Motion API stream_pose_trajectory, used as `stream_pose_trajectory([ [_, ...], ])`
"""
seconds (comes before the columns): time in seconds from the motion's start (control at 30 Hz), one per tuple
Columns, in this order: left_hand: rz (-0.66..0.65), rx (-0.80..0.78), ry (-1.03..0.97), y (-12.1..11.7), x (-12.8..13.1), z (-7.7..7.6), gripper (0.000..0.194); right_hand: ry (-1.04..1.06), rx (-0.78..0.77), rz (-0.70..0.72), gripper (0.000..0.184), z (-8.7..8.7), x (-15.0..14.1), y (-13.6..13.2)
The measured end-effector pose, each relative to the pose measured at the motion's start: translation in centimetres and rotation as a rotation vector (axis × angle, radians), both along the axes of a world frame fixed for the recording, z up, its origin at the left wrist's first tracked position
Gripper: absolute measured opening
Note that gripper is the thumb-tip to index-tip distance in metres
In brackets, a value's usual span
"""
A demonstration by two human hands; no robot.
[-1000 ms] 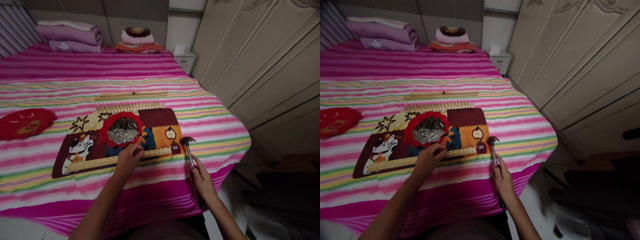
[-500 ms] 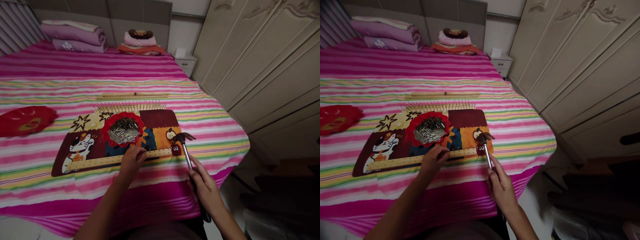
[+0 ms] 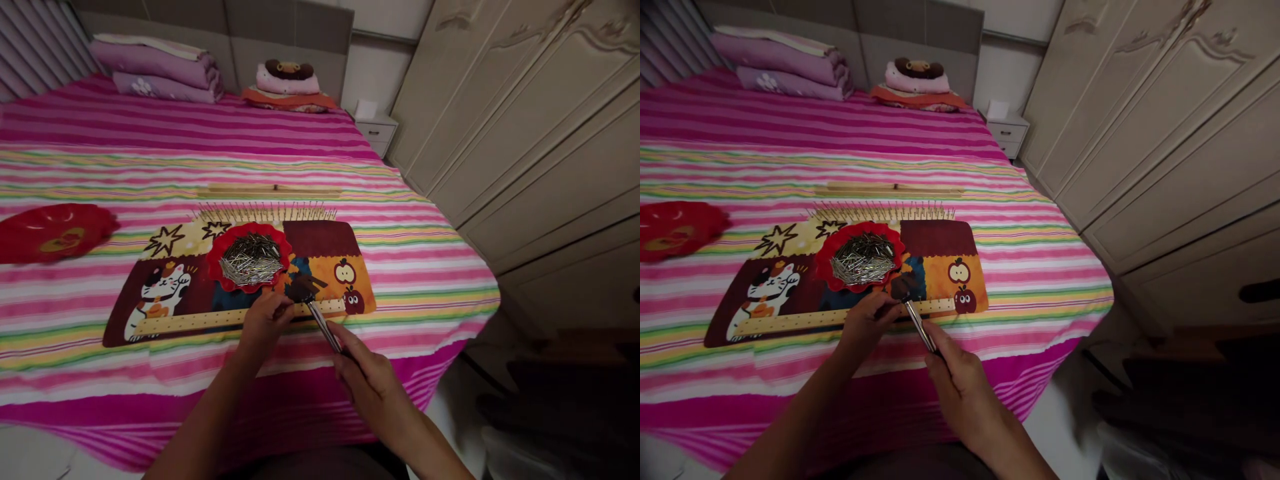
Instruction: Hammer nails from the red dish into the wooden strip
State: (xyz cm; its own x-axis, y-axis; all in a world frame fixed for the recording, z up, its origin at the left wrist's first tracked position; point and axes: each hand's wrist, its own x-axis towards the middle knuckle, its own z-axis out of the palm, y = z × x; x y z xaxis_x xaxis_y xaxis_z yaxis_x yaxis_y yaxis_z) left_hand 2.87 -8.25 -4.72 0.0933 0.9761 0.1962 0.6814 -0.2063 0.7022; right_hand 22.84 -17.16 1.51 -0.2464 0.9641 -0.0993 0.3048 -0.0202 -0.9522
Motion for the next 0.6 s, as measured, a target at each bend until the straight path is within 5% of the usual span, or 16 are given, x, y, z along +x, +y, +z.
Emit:
stream_pose_trajectory([
  [0.17, 0.010, -0.005, 0.021, 0.0, 0.0, 0.2, 0.009, 0.059, -0.069, -0.053, 0.044, 0.3, -0.1, -0.3],
  [0.33, 0.001, 0.028, 0.023, -0.1, 0.1, -0.1, 0.012, 0.225, -0.189, -0.462, 0.058, 0.0, 1.1, -0.5],
  [0.5, -0.004, 0.101, -0.020, -0.2, -0.6, 0.5, 0.018, 0.284, -0.267, -0.742, 0.073, -2.1, 3.8, 0.5],
  [0.6, 0.139, 0.181, 0.047, 0.6, -1.8, 1.9, 0.020, 0.281, -0.287, -0.776, 0.074, -3.9, 5.0, 0.8],
])
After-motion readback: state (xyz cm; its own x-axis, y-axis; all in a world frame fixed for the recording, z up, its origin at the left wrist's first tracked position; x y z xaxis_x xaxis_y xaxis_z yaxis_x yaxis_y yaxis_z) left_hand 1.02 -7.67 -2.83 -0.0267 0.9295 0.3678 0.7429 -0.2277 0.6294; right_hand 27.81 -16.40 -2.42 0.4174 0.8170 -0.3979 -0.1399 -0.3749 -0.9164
